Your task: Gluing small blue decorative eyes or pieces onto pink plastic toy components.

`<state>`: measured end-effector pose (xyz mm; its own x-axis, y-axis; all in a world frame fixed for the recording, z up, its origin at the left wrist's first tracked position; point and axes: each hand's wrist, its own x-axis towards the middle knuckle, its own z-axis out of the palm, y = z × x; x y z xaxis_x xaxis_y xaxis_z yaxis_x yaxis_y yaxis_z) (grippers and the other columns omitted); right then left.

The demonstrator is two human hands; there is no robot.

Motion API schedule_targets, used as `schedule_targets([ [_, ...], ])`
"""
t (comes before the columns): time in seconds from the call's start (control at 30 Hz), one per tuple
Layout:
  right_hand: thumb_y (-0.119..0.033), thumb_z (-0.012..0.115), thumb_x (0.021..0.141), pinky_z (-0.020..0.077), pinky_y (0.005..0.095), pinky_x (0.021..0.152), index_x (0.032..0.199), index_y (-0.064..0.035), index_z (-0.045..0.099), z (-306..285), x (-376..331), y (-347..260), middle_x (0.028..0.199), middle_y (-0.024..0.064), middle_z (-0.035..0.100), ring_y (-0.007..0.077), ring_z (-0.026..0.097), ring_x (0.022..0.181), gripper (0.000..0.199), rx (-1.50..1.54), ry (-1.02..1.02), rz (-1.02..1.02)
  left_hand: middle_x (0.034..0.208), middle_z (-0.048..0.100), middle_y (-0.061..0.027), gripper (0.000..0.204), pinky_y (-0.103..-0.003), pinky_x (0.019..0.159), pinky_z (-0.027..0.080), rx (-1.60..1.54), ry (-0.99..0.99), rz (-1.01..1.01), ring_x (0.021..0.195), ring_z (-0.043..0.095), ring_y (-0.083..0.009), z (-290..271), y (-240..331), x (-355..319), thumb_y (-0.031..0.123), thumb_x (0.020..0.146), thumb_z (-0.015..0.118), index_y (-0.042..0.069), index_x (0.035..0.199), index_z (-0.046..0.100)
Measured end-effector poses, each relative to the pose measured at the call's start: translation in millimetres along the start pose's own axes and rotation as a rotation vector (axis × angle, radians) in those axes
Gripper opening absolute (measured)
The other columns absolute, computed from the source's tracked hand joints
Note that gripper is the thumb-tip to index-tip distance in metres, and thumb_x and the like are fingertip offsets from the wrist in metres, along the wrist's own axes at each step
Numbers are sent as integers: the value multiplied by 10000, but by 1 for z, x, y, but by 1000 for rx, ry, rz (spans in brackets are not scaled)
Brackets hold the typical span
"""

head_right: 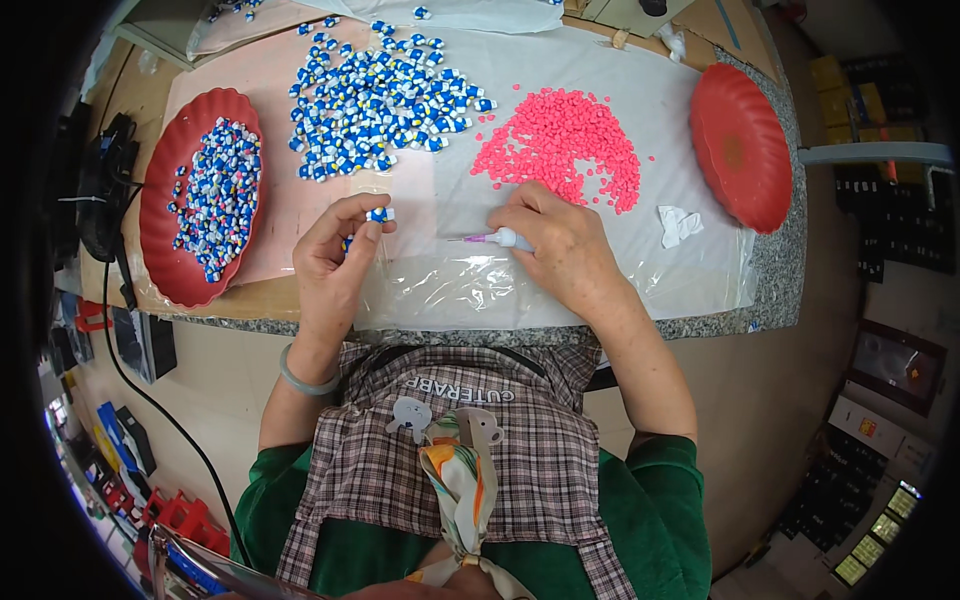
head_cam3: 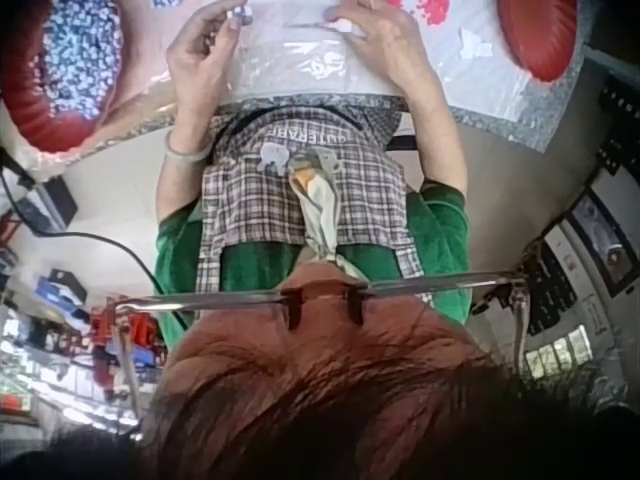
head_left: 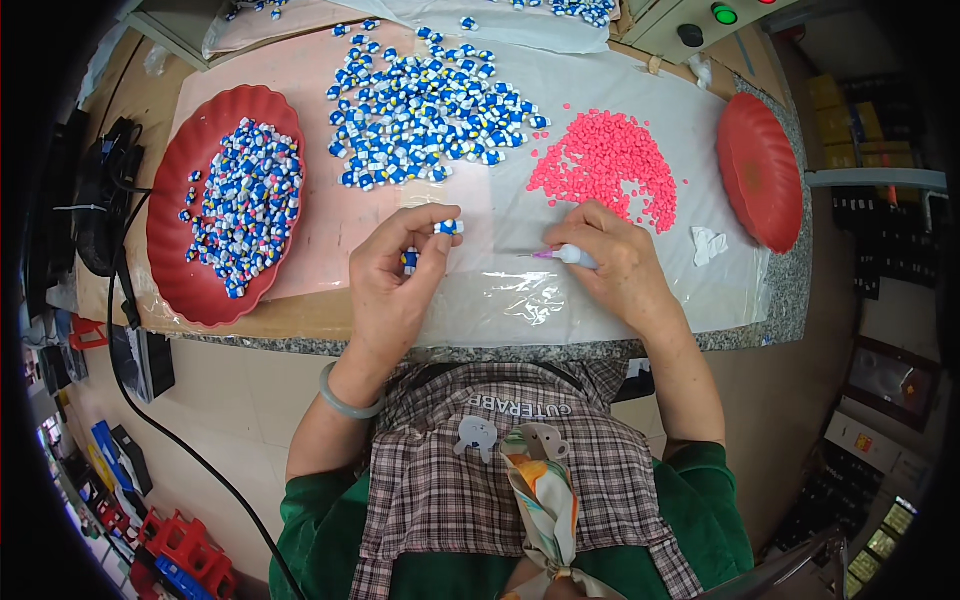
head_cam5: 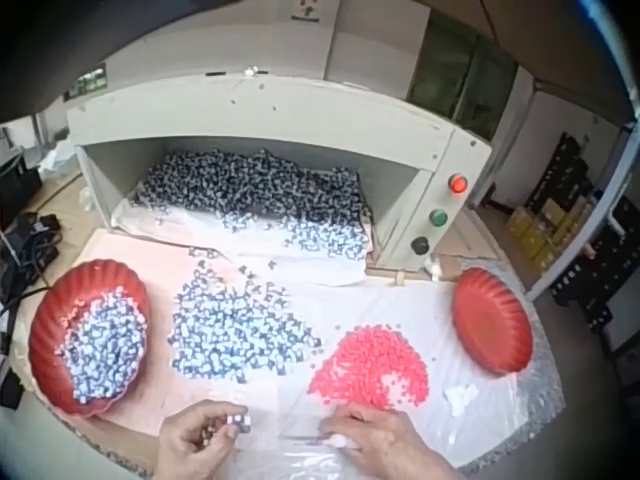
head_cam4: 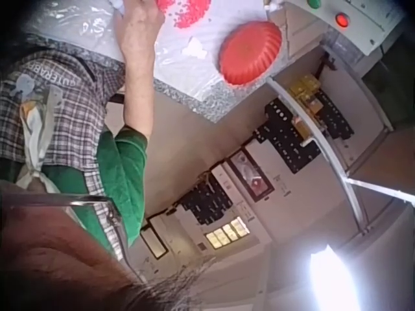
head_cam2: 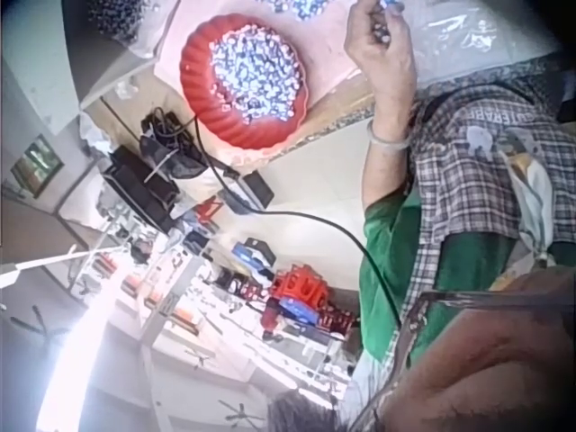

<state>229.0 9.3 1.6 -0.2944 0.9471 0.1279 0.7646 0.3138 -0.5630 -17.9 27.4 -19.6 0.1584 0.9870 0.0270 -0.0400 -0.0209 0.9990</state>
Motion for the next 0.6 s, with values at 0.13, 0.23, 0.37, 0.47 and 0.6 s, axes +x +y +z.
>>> schedule_targets([
  [0.13,44,698,660,530,346,690,932,-72,644,-3,4,-4,916,66,618,251,649,810,300,-46,-60,-10,914,657,-49,207,-196,634,450,-4,13,15,762,591,-64,-2,-2,-1,-19,913,591,-13,1107,662],
  [0.23,5,697,673,522,375,690,916,-65,611,-6,6,-5,921,73,612,276,642,811,267,-46,-121,23,910,654,-48,207,-200,646,450,-4,11,-8,775,598,-69,-2,-1,-2,-12,917,589,-12,1112,660],
  [0.37,-24,680,688,510,393,674,897,-53,597,-11,9,-5,909,80,611,294,634,795,227,-94,-162,38,908,652,-46,206,-205,667,451,24,20,14,799,606,-77,-9,1,0,0,922,588,-12,1116,656],
  [0.47,-44,671,693,501,407,659,887,-47,589,-11,9,-4,905,91,612,306,628,785,211,-72,-182,16,913,651,-45,207,-207,679,451,26,46,-8,819,610,-82,-14,1,-1,9,924,589,-12,1120,652],
  [0.6,-35,673,688,505,381,668,878,-43,588,-8,3,-4,885,96,609,300,628,766,208,-37,-136,19,898,638,-35,212,-205,686,452,20,65,-19,814,609,-86,-15,1,-2,7,919,591,-14,1121,652],
])
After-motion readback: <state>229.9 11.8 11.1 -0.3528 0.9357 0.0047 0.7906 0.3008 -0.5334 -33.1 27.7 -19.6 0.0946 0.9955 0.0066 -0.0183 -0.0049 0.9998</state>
